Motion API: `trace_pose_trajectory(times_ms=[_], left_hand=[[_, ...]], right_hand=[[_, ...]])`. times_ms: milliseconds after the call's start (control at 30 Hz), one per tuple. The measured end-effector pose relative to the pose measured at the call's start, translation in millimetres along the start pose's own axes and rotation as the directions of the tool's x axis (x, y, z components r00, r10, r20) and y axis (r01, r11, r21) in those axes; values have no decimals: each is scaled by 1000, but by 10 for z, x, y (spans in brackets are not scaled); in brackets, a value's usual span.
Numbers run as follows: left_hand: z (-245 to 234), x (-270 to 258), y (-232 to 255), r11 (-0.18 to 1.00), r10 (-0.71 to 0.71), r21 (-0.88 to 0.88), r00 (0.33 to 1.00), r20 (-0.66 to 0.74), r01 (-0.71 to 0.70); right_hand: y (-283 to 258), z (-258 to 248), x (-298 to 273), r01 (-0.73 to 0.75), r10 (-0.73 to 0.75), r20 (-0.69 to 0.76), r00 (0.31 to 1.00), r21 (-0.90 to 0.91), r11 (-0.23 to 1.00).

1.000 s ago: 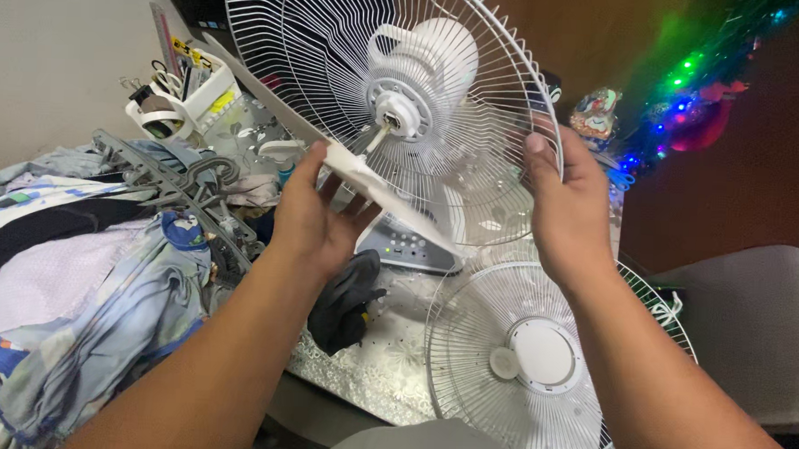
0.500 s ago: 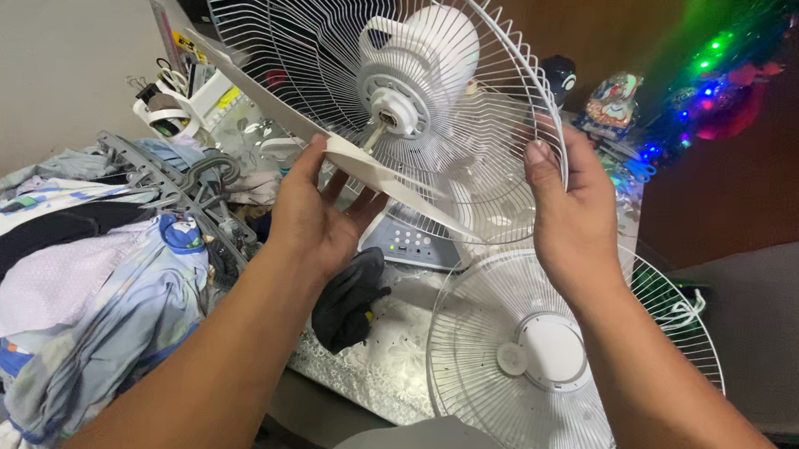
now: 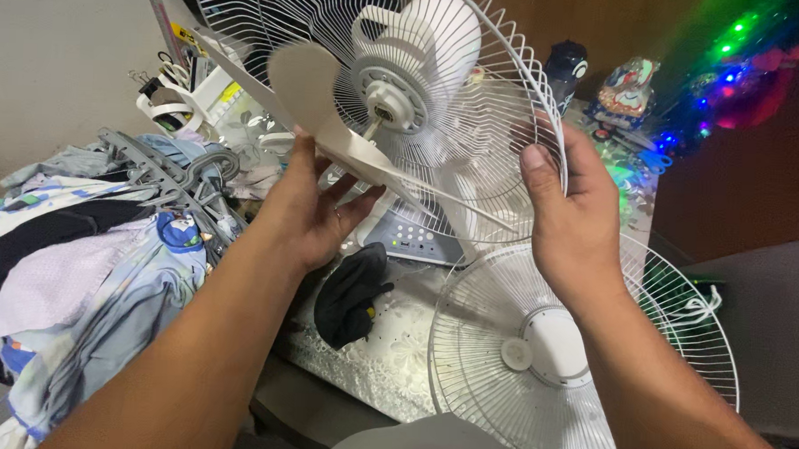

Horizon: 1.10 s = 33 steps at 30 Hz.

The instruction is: The person wipes the fan motor housing with a dark cloth, then installs the fan blade onto the motor shaft and secures it by tightening the central nut. The fan blade is mounted inside the front grille.

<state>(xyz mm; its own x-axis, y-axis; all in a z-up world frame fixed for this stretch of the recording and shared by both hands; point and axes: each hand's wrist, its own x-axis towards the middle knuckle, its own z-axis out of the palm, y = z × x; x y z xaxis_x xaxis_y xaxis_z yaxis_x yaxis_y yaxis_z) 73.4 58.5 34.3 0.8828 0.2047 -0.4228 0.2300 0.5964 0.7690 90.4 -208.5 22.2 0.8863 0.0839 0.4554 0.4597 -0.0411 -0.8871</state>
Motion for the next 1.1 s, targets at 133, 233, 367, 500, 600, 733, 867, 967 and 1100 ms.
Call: trace_pose_trajectory(times_ms=[133, 233, 367, 500, 600, 733, 867, 967, 1100], left_hand=[[-83, 94, 42, 993, -109, -31, 994, 29, 110], [-123, 135, 47, 988, -156, -19, 987, 34, 156], [-98, 133, 44, 977, -197, -91, 980, -24, 194], [-35, 127, 43, 982, -161, -92, 985, 62, 167], [-44, 160, 26, 958, -222, -180, 974, 35, 224], [-111, 239, -9, 956, -231, -167, 970, 74, 241], [-140, 296, -6, 957, -240, -160, 970, 36, 243], [-102, 344, -9, 948, -233, -207, 970, 68, 242], [-44, 435, -6, 954, -219, -202, 975, 34, 221]], right_hand=[[-59, 26, -54, 132, -134, -34, 990, -43, 990], [-142, -6, -193, 368, -409, -131, 903, -255, 894], [-162, -83, -268, 507, -549, -56, 834, -316, 802], [-177, -150, -268, 560, -607, -43, 793, -337, 757], [-186, -140, -292, 569, -602, 14, 799, -345, 747], [-195, -46, -349, 563, -553, 133, 823, -328, 759], [-181, 149, -428, 473, -453, 159, 877, -122, 873], [-180, 271, -377, 431, -388, 204, 899, -246, 868], [-176, 353, -308, 411, -370, 186, 910, -297, 862]])
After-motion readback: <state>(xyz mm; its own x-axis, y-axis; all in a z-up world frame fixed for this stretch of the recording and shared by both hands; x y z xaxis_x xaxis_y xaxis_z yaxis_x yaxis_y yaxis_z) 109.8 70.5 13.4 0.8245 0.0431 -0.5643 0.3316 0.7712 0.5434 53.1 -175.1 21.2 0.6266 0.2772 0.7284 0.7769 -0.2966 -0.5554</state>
